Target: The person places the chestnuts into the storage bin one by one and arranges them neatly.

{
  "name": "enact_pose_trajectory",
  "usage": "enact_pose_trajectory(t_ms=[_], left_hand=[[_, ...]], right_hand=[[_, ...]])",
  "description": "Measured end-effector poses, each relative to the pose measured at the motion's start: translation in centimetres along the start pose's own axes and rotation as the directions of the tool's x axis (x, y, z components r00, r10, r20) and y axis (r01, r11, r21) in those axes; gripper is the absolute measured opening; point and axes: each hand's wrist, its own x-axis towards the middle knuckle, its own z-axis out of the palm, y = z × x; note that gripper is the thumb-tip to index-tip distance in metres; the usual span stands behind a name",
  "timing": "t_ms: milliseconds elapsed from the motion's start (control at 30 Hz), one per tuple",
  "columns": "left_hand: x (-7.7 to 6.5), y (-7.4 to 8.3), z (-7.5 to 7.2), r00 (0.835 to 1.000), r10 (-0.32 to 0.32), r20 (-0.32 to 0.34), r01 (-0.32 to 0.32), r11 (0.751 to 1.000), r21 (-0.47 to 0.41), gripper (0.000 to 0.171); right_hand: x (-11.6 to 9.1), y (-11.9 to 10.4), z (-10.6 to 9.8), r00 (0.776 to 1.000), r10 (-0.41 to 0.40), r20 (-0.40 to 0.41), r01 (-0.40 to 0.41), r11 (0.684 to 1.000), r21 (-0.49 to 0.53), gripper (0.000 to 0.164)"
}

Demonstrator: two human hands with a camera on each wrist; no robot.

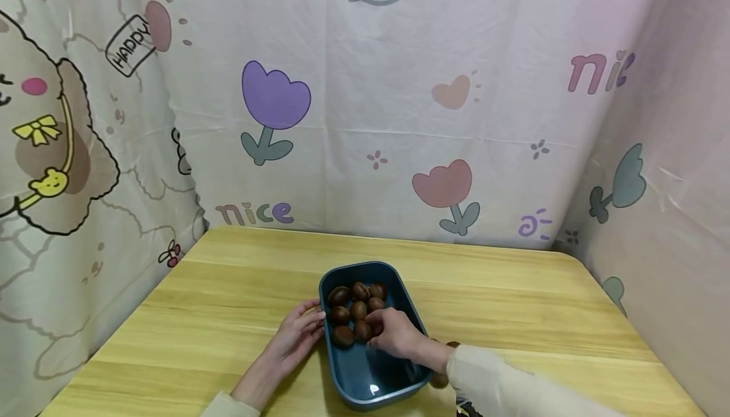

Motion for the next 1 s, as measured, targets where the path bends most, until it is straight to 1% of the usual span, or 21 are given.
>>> enact_pose_trajectory(t_ms=[67,133,267,367,433,500,600,700,800,1000], left_hand=[[0.0,0.0,0.0,1.000,0.000,0.000,0.000,1.000,-0.001,0.025],[0.0,0.0,0.0,1.000,-0.001,0.004,0.001,1.000,-0.002,0.024],[0.0,-0.1,0.0,1.000,-0.001,0.010,0.000,1.000,0.002,0.025],[0.0,-0.1,0.0,1.000,0.000,0.007,0.000,1.000,0.007,0.026],[0.0,0.0,0.0,1.000,-0.002,0.002,0.002,1.000,0.006,0.026],[0.0,0.0,0.0,1.000,-0.002,0.000,0.002,1.000,0.005,0.027],[0.0,0.0,0.0,1.000,-0.007,-0.001,0.007,1.000,0.005,0.027],[0.0,0.1,0.0,1.000,-0.009,0.002,0.009,1.000,0.004,0.026],[0.0,0.1,0.0,1.000,-0.012,0.004,0.012,1.000,0.000,0.025],[0.0,0.1,0.0,1.000,-0.009,0.020,0.009,1.000,-0.009,0.023]], right_hand=[[-0.2,-0.1,-0.3,0.999,-0.041,0.005,0.042,0.998,-0.049,0.036],[-0.2,-0.3,-0.8,0.997,-0.081,-0.018,0.080,0.994,-0.071,0.037],[-0.5,-0.9,-2.2,0.986,-0.140,-0.089,0.137,0.990,-0.035,0.032],[-0.8,-1.2,-3.6,0.978,-0.155,-0.141,0.158,0.987,0.006,0.027],[-1.0,-1.1,-4.4,0.973,-0.147,-0.179,0.153,0.988,0.023,0.025],[-1.3,-0.8,-5.2,0.970,-0.119,-0.214,0.129,0.991,0.037,0.025],[-1.9,0.2,-6.1,0.964,-0.056,-0.261,0.075,0.995,0.065,0.026],[-2.6,1.4,-6.7,0.958,0.011,-0.286,0.017,0.996,0.093,0.028],[-3.3,2.7,-7.0,0.959,0.046,-0.280,-0.016,0.994,0.110,0.028],[-4.9,4.9,-7.6,0.982,0.037,-0.187,-0.005,0.986,0.169,0.033]])
